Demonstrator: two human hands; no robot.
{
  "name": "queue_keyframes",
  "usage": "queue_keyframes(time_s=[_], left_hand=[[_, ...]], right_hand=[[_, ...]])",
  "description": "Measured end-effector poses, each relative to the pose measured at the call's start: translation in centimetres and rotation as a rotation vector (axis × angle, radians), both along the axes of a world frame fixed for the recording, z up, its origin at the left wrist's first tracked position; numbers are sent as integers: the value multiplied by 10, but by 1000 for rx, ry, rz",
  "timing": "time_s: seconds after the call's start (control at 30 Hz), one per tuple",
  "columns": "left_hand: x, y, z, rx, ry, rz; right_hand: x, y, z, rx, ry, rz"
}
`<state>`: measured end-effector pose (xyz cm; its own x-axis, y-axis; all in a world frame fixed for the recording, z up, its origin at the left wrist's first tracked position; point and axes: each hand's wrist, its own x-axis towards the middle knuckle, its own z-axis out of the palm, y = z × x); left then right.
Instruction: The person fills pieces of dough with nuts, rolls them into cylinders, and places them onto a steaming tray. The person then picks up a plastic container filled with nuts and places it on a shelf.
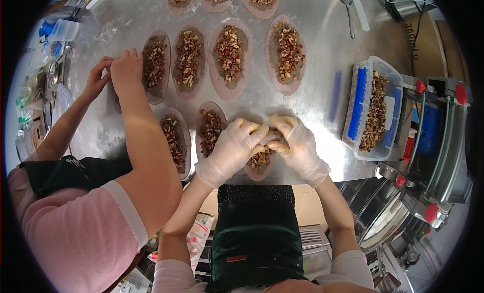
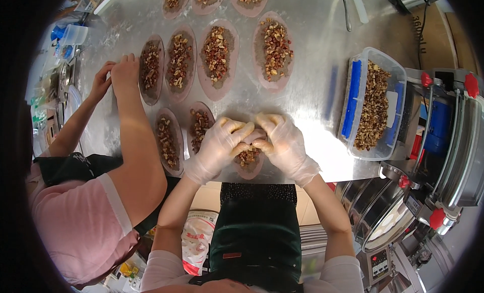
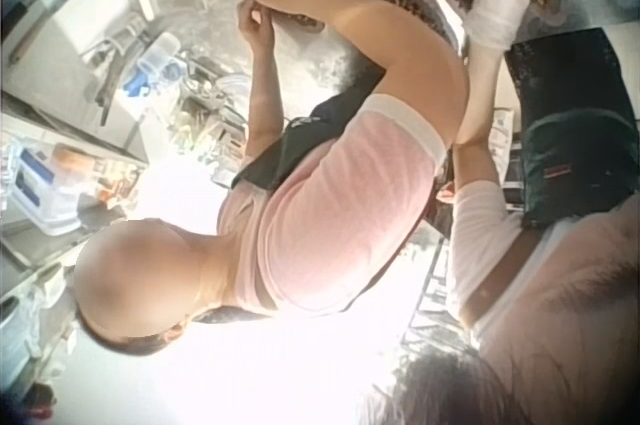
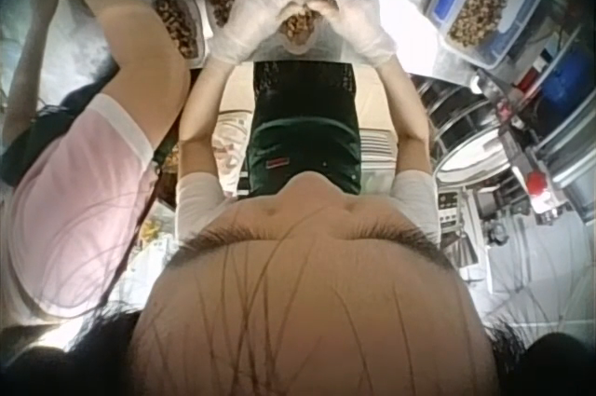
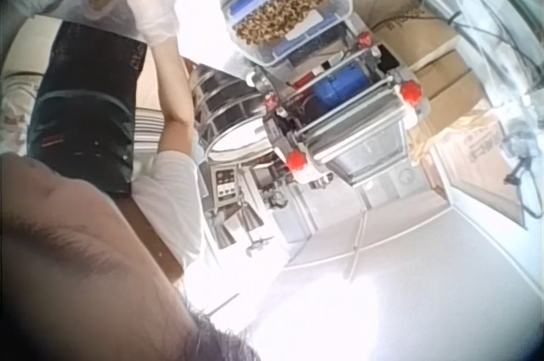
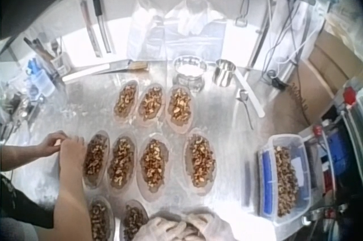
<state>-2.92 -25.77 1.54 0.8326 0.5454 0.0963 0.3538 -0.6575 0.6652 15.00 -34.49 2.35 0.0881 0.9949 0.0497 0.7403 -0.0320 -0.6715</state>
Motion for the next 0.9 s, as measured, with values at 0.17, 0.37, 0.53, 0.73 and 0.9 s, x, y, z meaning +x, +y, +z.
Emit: queue_keyframes(time_s=[0.17, 0.37, 0.53, 0.73, 0.9], left_hand=[[-1, 0, 16, -20, 50, 79], [-9, -7, 1, 1, 96, -26], [-15, -8, 7, -59, 48, -35], [-36, -32, 23, -228, 44, 462], [-27, -61, 9, -249, -33, 549]], right_hand=[[-1, -7, -1, -131, 45, 95], [-6, -13, 3, -54, 136, 60], [-5, -10, 8, -212, -3, 125], [-4, -10, 10, -223, 15, 116], [-6, -10, 10, -225, 19, 108]])
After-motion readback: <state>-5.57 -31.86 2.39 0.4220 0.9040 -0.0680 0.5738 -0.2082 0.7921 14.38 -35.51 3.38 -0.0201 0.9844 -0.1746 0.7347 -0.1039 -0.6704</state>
